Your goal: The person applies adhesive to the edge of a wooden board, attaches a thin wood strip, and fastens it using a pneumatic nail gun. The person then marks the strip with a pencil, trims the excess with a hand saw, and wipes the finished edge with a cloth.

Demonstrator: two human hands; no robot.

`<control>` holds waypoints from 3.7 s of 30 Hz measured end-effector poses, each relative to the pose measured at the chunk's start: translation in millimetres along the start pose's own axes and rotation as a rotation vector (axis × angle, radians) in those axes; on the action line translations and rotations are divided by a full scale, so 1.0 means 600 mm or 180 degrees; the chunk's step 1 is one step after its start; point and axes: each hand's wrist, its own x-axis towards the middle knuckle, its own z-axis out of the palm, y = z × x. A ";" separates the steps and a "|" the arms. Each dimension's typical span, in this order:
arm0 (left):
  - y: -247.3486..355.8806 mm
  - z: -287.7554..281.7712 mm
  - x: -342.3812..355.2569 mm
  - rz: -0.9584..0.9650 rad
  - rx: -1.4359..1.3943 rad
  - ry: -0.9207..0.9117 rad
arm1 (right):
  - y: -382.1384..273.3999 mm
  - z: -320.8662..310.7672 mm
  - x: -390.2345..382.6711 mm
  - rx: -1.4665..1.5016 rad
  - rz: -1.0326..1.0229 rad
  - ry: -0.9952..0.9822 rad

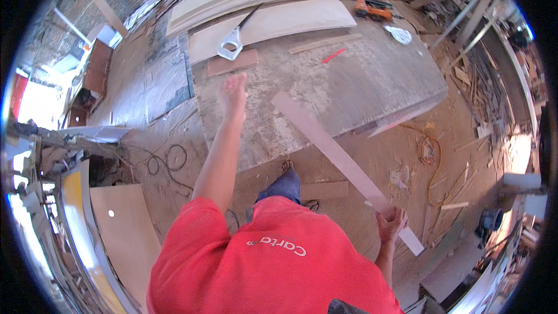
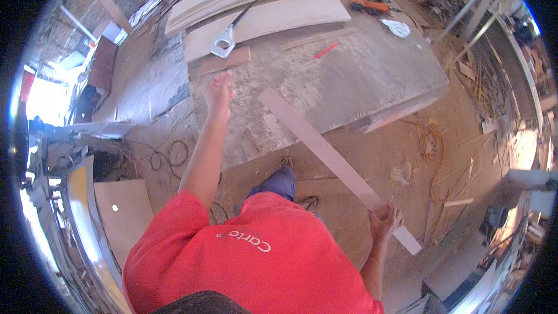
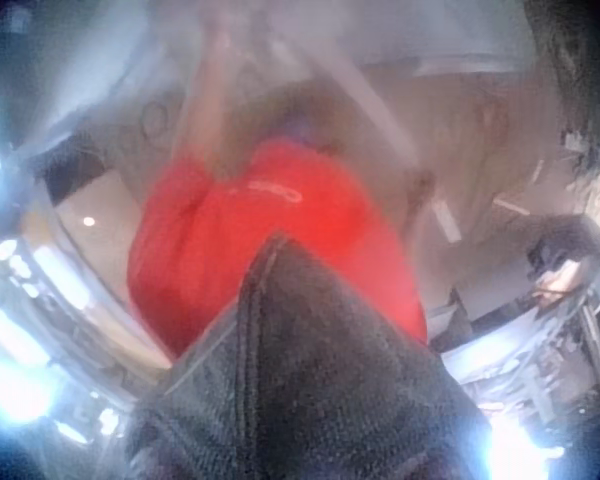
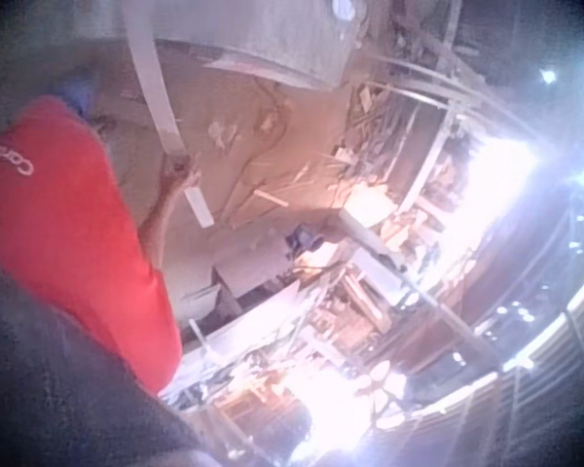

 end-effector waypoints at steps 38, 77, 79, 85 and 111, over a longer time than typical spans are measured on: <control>-0.018 -0.017 0.149 -0.1312 -0.2212 -0.0047 | -0.875 0.448 0.902 0.4786 0.3206 -0.2299; 0.022 -0.270 -0.001 -0.1482 -0.0605 0.0756 | -0.304 0.177 0.426 0.5975 0.1731 -0.1903; 0.015 -0.254 -0.019 -0.1112 -0.0620 0.0999 | -0.304 0.175 0.445 0.5450 0.1993 -0.2390; -0.075 -0.277 -0.009 -0.0181 -0.1591 0.1618 | -0.355 0.146 0.492 0.3929 0.1543 -0.2639; -0.135 -0.275 -0.068 0.0846 -0.0902 0.1572 | -0.256 0.064 0.696 0.3460 0.1541 0.0112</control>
